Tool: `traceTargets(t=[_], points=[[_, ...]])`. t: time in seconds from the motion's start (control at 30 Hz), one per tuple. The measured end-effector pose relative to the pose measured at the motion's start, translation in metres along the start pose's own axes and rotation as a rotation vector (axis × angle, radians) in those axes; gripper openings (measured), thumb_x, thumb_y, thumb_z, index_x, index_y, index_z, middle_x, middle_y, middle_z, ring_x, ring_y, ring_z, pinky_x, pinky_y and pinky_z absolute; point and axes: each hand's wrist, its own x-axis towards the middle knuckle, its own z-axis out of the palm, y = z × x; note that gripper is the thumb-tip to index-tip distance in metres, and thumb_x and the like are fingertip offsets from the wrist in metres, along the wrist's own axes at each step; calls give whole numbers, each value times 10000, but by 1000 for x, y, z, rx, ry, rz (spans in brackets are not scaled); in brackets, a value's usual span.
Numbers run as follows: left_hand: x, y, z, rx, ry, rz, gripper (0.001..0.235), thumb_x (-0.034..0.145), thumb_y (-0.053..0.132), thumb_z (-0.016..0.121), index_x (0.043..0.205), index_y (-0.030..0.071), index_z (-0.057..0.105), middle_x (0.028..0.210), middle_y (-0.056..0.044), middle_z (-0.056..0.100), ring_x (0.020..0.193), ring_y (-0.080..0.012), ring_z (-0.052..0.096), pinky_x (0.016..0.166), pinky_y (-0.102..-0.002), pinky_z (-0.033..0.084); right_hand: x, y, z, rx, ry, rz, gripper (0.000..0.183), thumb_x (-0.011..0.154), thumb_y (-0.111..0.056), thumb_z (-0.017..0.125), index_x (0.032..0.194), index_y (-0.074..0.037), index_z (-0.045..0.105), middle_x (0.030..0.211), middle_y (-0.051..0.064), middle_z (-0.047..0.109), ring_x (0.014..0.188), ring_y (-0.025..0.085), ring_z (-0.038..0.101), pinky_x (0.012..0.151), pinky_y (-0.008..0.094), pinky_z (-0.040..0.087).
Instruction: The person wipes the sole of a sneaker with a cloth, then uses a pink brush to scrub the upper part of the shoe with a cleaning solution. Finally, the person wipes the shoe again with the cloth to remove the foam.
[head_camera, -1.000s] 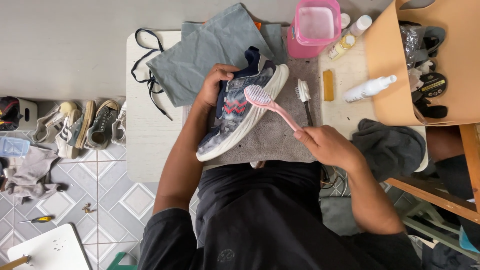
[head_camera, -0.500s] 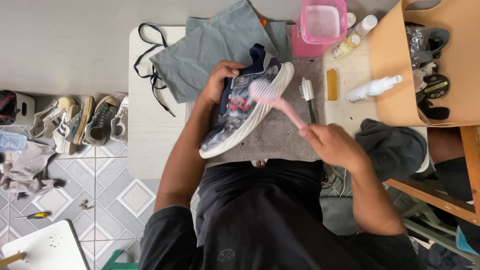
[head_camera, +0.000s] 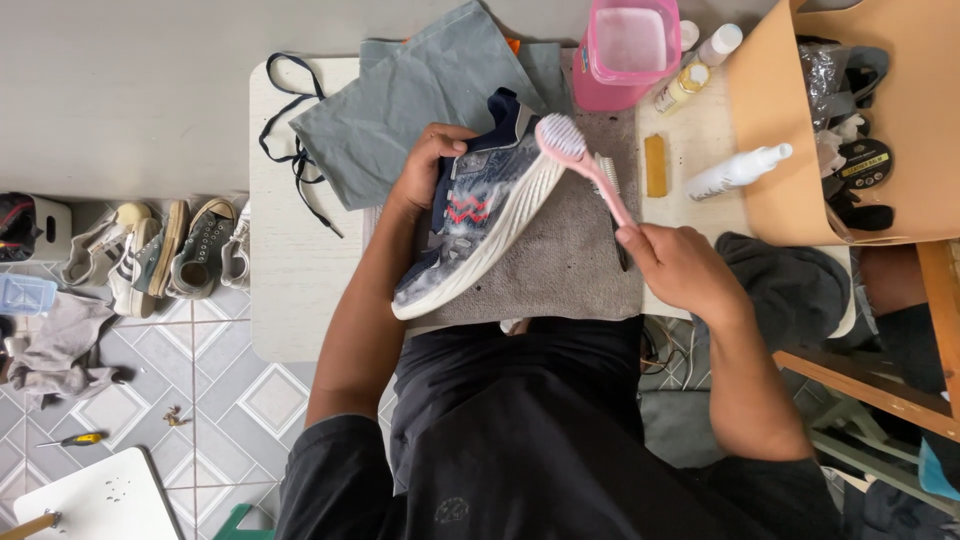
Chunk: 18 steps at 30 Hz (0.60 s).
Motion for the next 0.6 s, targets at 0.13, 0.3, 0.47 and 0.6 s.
traceTargets(t=[0.13,0.3,0.47,0.6], points=[[-5,9,9,-30,9,-5,483,632,262,653,980,-46,784,682,-161,643,621,-218,599,634,-329,516,4,-9,-12,35,-94,10,657,1119,-438,347,757,-12,694,538,218,636,610,416,688,655,509,547],[2,-2,-1,-5,-2,-1,471,642,271,655,966,-46,781,658,-153,618,610,-210,580,621,-321,494,17,1,6,42,-28,-8,651,1124,-463,345,742,-19,629,535,214,605,608,430,667,639,525,517],[3,-16,-6,-40,23,24,403,688,282,668,906,-39,778,613,-154,580,569,-210,546,593,-324,447,16,-16,14,14,20,-64,606,1123,-418,378,701,-27,568,475,206,555,544,449,633,606,536,499],[4,-12,-8,-2,8,39,428,773,358,638,893,-31,770,615,-134,562,582,-191,545,593,-304,445,21,-20,13,62,-25,-83,609,1125,-426,341,681,-63,546,429,135,521,462,347,583,571,457,503]])
